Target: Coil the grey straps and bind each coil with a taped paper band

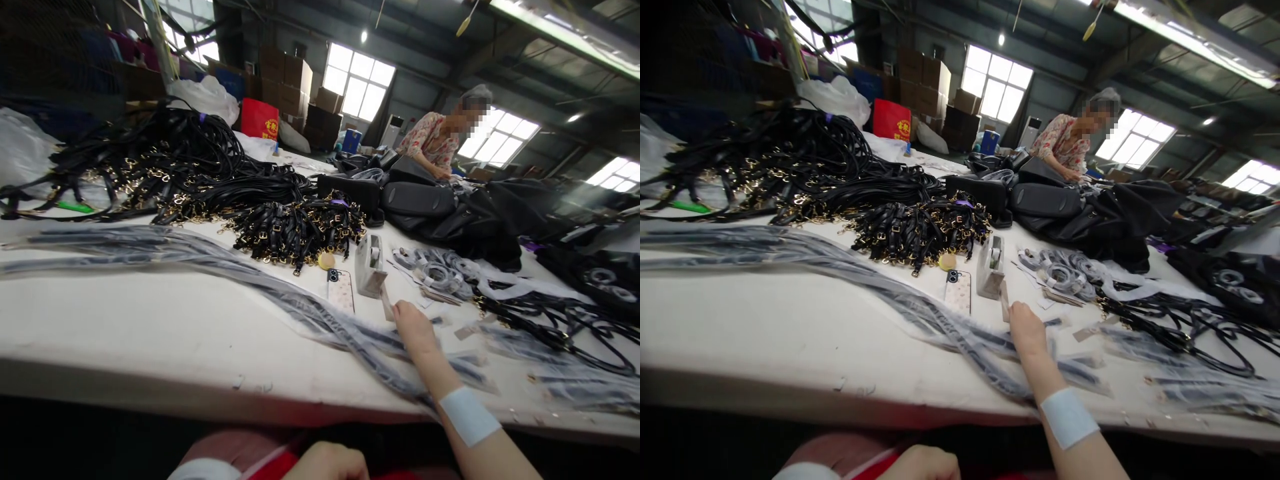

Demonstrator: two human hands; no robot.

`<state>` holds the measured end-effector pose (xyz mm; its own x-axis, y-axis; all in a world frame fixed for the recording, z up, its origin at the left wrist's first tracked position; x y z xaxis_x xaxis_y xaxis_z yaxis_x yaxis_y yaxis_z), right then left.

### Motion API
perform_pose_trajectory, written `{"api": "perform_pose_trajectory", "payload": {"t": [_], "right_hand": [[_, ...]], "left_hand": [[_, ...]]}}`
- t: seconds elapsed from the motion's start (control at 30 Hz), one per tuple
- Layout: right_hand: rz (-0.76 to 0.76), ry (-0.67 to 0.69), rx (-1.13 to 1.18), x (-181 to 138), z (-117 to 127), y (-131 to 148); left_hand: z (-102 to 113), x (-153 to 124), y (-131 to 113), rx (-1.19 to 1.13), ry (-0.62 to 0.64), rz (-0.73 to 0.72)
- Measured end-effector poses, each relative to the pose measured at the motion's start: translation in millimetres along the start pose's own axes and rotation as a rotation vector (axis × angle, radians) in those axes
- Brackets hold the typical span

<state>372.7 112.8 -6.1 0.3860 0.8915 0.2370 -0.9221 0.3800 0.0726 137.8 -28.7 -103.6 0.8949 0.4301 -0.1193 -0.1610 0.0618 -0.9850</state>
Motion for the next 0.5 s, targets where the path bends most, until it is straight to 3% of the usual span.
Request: {"api": "perform_pose_trajectory", "payload": {"t": [0.13,0.27,0.37,0.5], "right_hand": [[0.007,-0.071,0.157,-27,30,2],[0.043,-0.129,0.443,-89,63,6],[0.178,-0.143,0.677,-147,81,34],[0.312,-0.025,0.691,-206,75,82]], "left_hand": [[-5,-6,-5,0.041,0.003,-0.029],[1,-22,-10,0.004,-0.064,0.041],[8,-24,-12,-0.156,-0.079,0.072],[15,-23,5,-0.424,-0.155,0.209]]}}
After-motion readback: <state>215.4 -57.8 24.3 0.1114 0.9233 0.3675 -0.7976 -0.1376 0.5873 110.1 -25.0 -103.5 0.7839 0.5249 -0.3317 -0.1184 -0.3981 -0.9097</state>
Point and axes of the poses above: each hand's wrist, its own x-axis towards the middle knuckle, its own z-axis out of the back of the hand, y = z × x, the point moved 9 cm from there along x, towards the middle knuckle, and after that the axes turned 1 degree about -y, right-handed, at the moved point
